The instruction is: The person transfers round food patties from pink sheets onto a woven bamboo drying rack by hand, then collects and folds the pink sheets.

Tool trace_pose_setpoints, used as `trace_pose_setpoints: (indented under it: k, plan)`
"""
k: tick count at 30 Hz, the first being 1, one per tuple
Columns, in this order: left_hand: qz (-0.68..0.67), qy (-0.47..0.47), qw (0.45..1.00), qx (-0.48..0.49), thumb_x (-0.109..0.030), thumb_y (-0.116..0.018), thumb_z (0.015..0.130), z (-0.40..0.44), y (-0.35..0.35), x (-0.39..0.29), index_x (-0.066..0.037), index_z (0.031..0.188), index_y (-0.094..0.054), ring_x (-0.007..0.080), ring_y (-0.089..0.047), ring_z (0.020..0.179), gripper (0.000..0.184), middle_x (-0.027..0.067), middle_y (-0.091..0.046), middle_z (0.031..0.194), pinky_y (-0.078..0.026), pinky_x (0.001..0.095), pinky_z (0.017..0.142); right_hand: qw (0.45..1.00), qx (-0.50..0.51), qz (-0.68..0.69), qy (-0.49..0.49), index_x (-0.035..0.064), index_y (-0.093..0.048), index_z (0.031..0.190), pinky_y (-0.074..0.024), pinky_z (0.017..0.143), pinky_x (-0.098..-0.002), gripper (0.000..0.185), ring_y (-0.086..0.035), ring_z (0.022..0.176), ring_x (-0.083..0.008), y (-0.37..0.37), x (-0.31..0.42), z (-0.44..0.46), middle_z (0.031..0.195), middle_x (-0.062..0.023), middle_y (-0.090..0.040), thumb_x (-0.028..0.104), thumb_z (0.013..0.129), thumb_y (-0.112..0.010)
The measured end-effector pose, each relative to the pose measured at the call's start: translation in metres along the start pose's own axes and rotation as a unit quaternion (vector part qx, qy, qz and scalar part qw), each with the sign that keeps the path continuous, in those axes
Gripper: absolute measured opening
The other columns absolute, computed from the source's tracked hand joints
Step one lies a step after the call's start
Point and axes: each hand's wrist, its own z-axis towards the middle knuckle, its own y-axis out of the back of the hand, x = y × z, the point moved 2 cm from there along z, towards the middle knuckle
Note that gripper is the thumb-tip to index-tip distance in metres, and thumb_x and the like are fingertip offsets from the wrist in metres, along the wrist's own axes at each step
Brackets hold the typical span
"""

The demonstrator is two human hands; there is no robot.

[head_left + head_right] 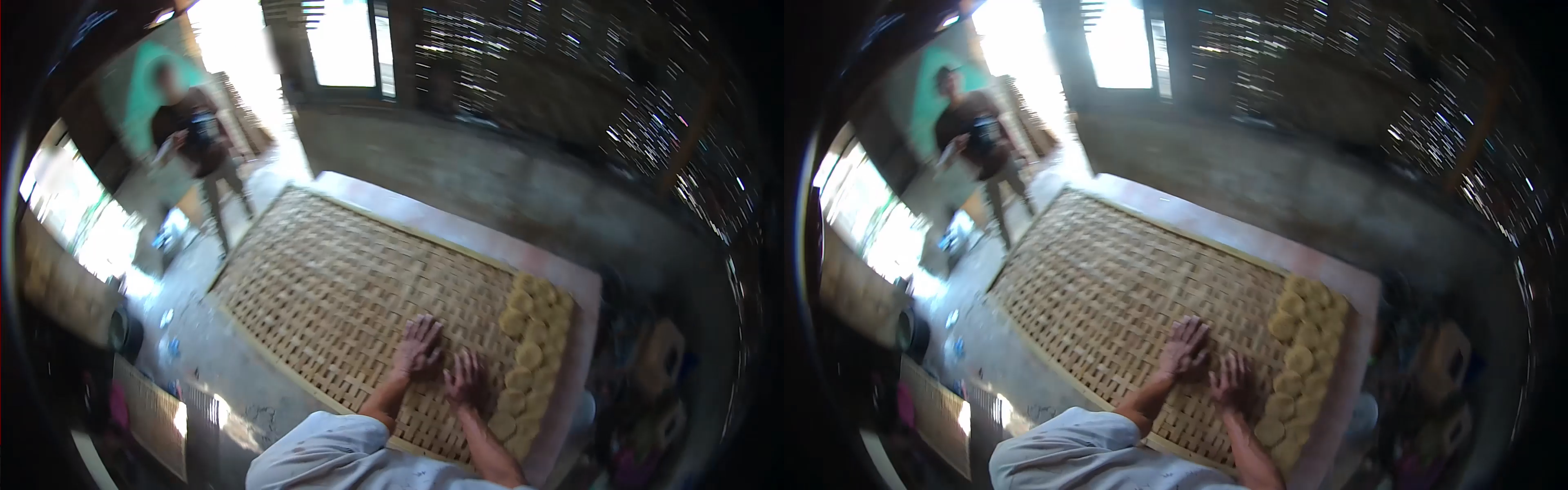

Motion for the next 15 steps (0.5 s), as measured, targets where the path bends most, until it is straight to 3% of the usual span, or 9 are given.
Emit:
trace_pose_setpoints:
  k: [6,9,12,14,15]
  plan:
    - [-0.055,0.013,0.998,-0.008,-0.049,-0.046,0.091,-0.005,-0.001,0.001,-0.013,0.151,-0.026,0.0337,-0.008,0.147,0.073,0.0167,-0.016,0.158,-0.004,0.0476,0.118,0.997,0.001,-0.081,0.019,0.0073,-0.054,0.129,-0.0317,0.108,-0.0517,0.050,-0.041,0.132,-0.0351,-0.011,-0.005,-0.003,0.136,-0.0157,-0.049,0.037,0.089,-0.059]
    - [-0.094,0.008,0.995,0.030,-0.052,-0.049,0.089,-0.002,-0.004,0.008,-0.012,0.151,-0.023,0.0357,-0.008,0.146,0.079,0.0189,-0.016,0.157,-0.005,0.0499,0.117,0.993,-0.003,-0.113,0.032,0.0096,-0.054,0.129,-0.0332,0.107,-0.0492,0.048,-0.042,0.132,-0.0327,-0.016,-0.010,-0.006,0.137,-0.0121,-0.050,0.041,0.092,-0.054]
    - [-0.113,0.041,0.991,0.058,-0.044,-0.061,0.084,-0.004,-0.014,0.009,-0.009,0.142,-0.043,0.0397,-0.024,0.141,0.069,0.0237,-0.032,0.150,-0.020,0.0483,0.115,0.988,0.005,-0.149,0.049,0.0112,-0.053,0.130,-0.0343,0.107,-0.0477,0.047,-0.043,0.131,-0.0306,-0.028,-0.028,-0.012,0.137,-0.0103,-0.050,0.041,0.094,-0.050]
    - [-0.307,0.078,0.945,-0.082,-0.029,-0.065,0.086,-0.031,-0.018,-0.004,-0.007,0.127,-0.059,0.0373,-0.043,0.131,0.047,0.0225,-0.049,0.138,-0.036,0.0446,0.108,0.988,0.011,-0.143,0.053,0.0114,-0.052,0.131,-0.0343,0.107,-0.0474,0.046,-0.043,0.131,-0.0305,-0.035,-0.029,-0.011,0.137,-0.0111,-0.050,0.039,0.094,-0.049]
    - [-0.404,0.093,0.907,-0.075,-0.022,-0.063,0.088,-0.053,-0.021,-0.011,-0.007,0.123,-0.062,0.0342,-0.049,0.125,0.038,0.0197,-0.054,0.133,-0.040,0.0417,0.104,0.991,-0.011,-0.111,0.078,0.0068,-0.055,0.127,-0.0335,0.108,-0.0469,0.043,-0.044,0.131,-0.0326,-0.030,-0.025,-0.011,0.138,-0.0136,-0.050,0.035,0.095,-0.047]
